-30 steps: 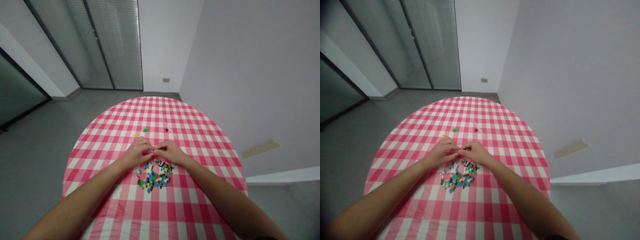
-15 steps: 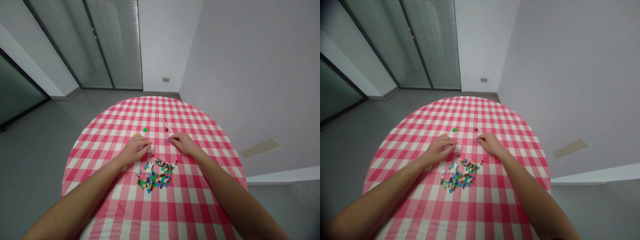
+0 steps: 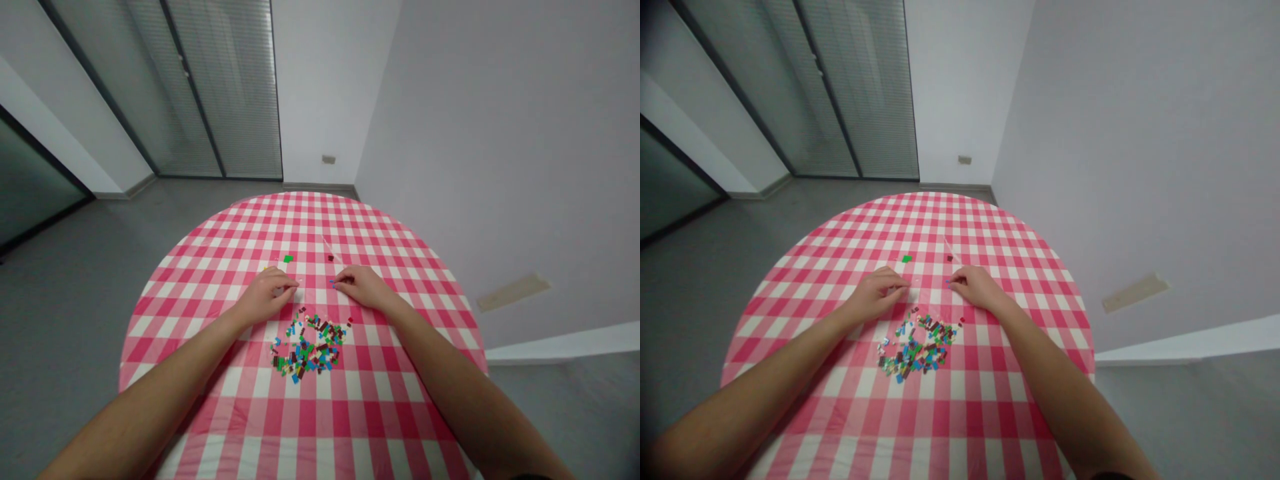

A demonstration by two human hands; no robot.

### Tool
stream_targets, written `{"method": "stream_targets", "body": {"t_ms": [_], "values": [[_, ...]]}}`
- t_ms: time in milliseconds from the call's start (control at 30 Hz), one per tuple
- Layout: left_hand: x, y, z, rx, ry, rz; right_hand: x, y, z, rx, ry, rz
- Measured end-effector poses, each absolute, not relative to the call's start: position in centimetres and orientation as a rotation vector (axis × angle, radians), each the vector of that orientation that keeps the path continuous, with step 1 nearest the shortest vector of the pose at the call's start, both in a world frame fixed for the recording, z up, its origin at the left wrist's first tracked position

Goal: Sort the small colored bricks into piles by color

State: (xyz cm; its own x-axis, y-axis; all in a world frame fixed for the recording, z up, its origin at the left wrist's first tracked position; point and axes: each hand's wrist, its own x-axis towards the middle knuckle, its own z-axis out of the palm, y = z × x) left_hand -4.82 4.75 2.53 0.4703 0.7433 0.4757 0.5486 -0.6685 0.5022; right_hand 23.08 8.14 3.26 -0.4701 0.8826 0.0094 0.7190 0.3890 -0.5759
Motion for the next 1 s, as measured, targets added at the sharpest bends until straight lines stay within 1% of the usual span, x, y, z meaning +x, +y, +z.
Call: {"method": "stream_targets", "body": {"t_ms": [133, 300, 633, 833, 1000], "values": [[-5.1, 4.9, 2.7, 2.427, 1.08, 0.948, 23.2, 8.2, 3.0, -1.403, -2.279, 0.801], [-5.4, 5.1, 2.9, 2.433, 0.973, 0.794, 22.8, 8.1, 2.8, -1.384, -2.246, 0.774], [-5.4, 4.8, 3.6, 2.422, 0.875, 0.728, 22.2, 8.4, 1.7, -1.347, -2.17, 0.758], [-5.5, 4.2, 4.9, 2.275, 0.699, 0.441, 22.1, 8.5, 1.8, -1.375, -2.293, 0.611], [-5.0, 3.5, 5.5, 2.284, 0.627, 0.388, 21.9, 8.5, 2.1, -1.375, -2.311, 0.595]]}}
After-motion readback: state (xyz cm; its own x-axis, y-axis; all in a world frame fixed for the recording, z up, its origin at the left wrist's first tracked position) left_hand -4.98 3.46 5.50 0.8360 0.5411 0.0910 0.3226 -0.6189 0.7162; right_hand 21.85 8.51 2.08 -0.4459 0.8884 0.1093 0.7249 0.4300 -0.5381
